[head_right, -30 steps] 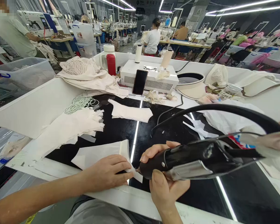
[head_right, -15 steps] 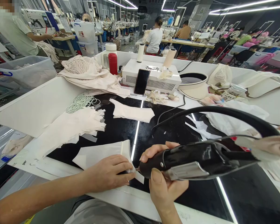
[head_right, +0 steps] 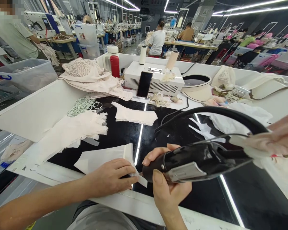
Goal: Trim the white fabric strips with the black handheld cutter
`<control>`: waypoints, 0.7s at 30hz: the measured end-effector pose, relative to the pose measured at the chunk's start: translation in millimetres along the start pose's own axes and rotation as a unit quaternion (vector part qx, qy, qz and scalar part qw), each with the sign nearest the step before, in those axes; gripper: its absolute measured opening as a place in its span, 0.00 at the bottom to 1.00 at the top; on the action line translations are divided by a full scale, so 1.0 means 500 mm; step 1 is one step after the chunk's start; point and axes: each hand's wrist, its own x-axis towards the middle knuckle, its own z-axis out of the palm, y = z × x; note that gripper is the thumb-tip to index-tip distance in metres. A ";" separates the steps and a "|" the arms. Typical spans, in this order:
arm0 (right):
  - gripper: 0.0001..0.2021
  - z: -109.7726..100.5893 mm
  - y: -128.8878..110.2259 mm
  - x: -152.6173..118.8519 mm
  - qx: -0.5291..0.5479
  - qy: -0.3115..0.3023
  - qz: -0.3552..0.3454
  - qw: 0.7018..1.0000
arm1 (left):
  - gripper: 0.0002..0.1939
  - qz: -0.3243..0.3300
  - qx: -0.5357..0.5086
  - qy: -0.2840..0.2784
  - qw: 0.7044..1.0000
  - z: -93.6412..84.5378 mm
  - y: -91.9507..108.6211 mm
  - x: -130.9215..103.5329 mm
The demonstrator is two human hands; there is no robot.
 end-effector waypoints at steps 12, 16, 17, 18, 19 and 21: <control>0.19 -0.016 -0.012 -0.002 -0.006 0.026 -0.012 1.000 | 0.08 0.005 -0.003 0.008 1.000 0.005 -0.002 -0.002; 0.18 -0.012 -0.018 0.000 0.000 0.028 -0.003 1.000 | 0.09 0.010 0.004 -0.006 1.000 0.002 -0.003 -0.001; 0.18 -0.010 -0.021 0.000 0.007 0.033 0.003 0.999 | 0.10 0.012 0.007 -0.010 1.000 0.001 -0.003 -0.001; 0.19 -0.008 -0.024 -0.001 0.014 0.038 0.007 0.999 | 0.10 0.012 0.011 -0.015 1.000 0.000 -0.003 0.000; 0.20 -0.006 -0.026 -0.003 0.019 0.039 0.010 0.999 | 0.11 0.013 0.012 -0.019 1.000 0.000 -0.003 0.000; 0.21 -0.003 -0.029 -0.007 0.023 0.035 0.010 0.999 | 0.12 0.017 0.012 -0.021 1.000 -0.001 -0.003 0.001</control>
